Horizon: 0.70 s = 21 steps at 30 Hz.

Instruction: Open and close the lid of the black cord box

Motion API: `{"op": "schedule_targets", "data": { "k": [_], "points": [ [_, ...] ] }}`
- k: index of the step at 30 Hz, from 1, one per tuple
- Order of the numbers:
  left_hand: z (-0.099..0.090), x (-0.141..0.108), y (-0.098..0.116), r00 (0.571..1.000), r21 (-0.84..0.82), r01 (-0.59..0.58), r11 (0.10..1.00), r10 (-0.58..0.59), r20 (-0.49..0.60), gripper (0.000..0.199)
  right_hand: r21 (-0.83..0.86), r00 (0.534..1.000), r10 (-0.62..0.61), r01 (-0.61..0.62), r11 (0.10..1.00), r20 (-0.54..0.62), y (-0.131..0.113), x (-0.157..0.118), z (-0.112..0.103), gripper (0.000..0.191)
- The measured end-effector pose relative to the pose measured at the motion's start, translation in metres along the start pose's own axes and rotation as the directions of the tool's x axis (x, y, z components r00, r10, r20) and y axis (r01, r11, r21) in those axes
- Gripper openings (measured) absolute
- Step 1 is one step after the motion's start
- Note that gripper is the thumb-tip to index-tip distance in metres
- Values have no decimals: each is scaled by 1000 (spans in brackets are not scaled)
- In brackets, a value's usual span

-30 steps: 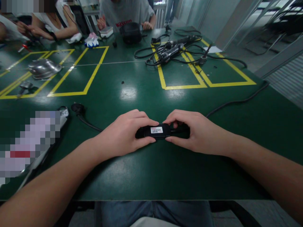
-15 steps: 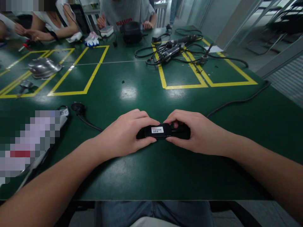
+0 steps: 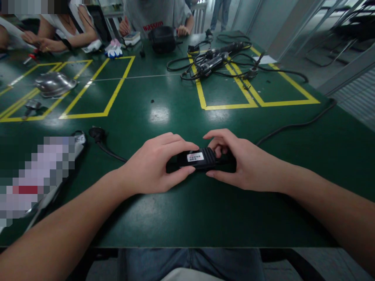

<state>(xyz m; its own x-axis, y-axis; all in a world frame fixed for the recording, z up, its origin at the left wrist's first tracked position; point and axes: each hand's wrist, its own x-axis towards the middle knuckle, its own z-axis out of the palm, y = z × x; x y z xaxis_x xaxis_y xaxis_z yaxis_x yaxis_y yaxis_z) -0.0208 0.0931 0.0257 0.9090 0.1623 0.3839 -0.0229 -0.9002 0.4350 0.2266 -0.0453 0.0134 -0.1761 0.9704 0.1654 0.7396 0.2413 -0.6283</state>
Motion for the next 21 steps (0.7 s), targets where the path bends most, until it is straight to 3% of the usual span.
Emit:
{"op": "schedule_targets", "data": {
  "k": [2,5,9,12,19,21],
  "points": [
    [-1,1,-2,997,49,47,998,-44,-60,28,46,1000,19,-18,999,-16,0,0,0,69],
    [-4,2,-6,985,177,162,971,-146,-97,25,45,1000,8,-9,999,13,-3,1,-2,50],
    [-4,4,-13,951,232,307,923,-308,-33,20,10,999,3,-4,1000,32,-6,3,-7,24],
    [-2,4,-16,931,237,347,907,-364,28,21,-20,999,-7,8,1000,50,-6,4,-8,13],
    [-11,3,-9,976,211,205,956,-216,34,15,-29,997,-54,55,998,56,-4,5,-7,6],
    [-16,3,-4,976,158,177,971,-194,99,14,-30,997,-65,66,997,50,-4,5,-6,6]
  ]
}}
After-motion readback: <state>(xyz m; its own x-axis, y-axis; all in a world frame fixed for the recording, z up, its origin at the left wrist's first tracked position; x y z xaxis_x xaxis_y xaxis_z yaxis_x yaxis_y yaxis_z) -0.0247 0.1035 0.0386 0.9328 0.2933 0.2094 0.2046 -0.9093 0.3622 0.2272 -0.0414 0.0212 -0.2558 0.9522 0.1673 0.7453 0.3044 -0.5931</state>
